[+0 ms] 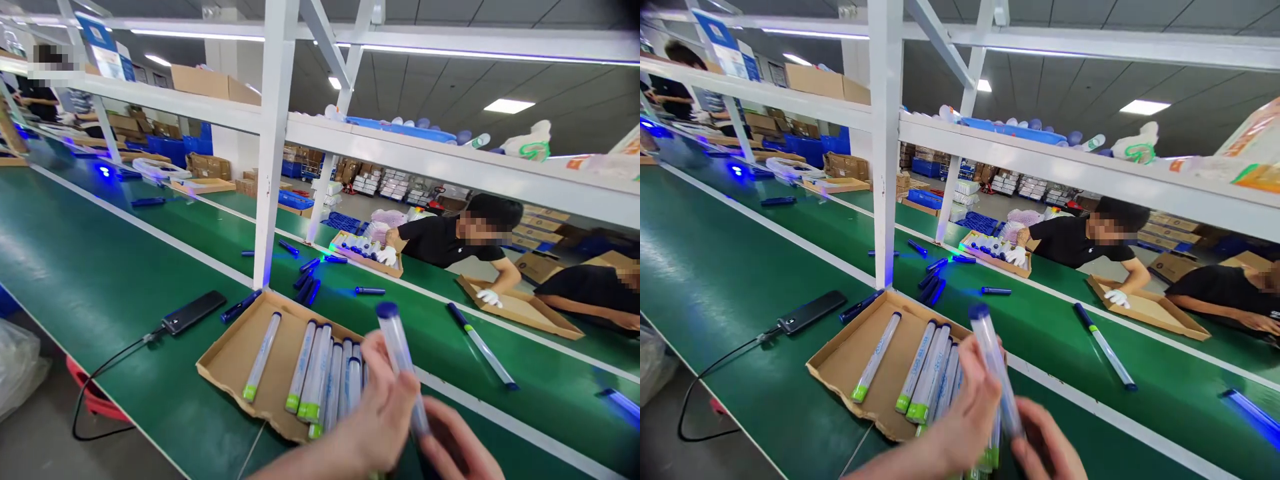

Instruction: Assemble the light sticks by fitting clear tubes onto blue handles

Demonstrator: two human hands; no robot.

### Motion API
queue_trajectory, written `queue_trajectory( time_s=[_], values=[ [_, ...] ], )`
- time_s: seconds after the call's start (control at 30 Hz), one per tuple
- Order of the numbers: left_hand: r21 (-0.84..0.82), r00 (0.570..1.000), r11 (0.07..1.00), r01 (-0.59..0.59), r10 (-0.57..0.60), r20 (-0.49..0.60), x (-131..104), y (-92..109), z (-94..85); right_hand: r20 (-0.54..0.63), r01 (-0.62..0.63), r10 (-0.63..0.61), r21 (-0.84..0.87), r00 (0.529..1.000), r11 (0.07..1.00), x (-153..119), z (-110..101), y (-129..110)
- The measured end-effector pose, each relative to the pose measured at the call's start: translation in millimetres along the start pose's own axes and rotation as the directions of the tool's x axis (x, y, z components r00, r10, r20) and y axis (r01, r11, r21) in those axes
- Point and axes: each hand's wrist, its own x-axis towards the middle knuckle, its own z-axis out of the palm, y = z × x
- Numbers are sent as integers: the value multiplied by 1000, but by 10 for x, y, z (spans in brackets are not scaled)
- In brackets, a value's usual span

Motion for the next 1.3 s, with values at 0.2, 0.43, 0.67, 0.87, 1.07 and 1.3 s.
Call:
queue_trajectory(
  time_s=[0.2,0.43,0.67,0.87,1.07,1.3],
  values=[
    [838,925,421,346,-2,-381,174,-71,-1499,-299,-329,238,-307,924,893,1789,-379,589],
    [780,721,-74,622,-333,-607,-230,-344,-2253,-227,-482,425,-385,876,787,2503,104,859],
    [462,799,734,498,-181,-574,-146,-315,-2228,189,-574,610,-213,769,790,3031,1595,644],
    [-448,689,886,122,-400,-604,243,-63,-1726,287,-640,584,169,759,749,2670,1068,385],
    [-748,706,659,-78,-494,-508,678,61,-1030,351,-464,303,642,886,610,1378,436,-378],
    [-754,747,650,-92,-456,-484,537,195,-485,486,-538,232,767,843,349,-118,631,-848]
  ],
)
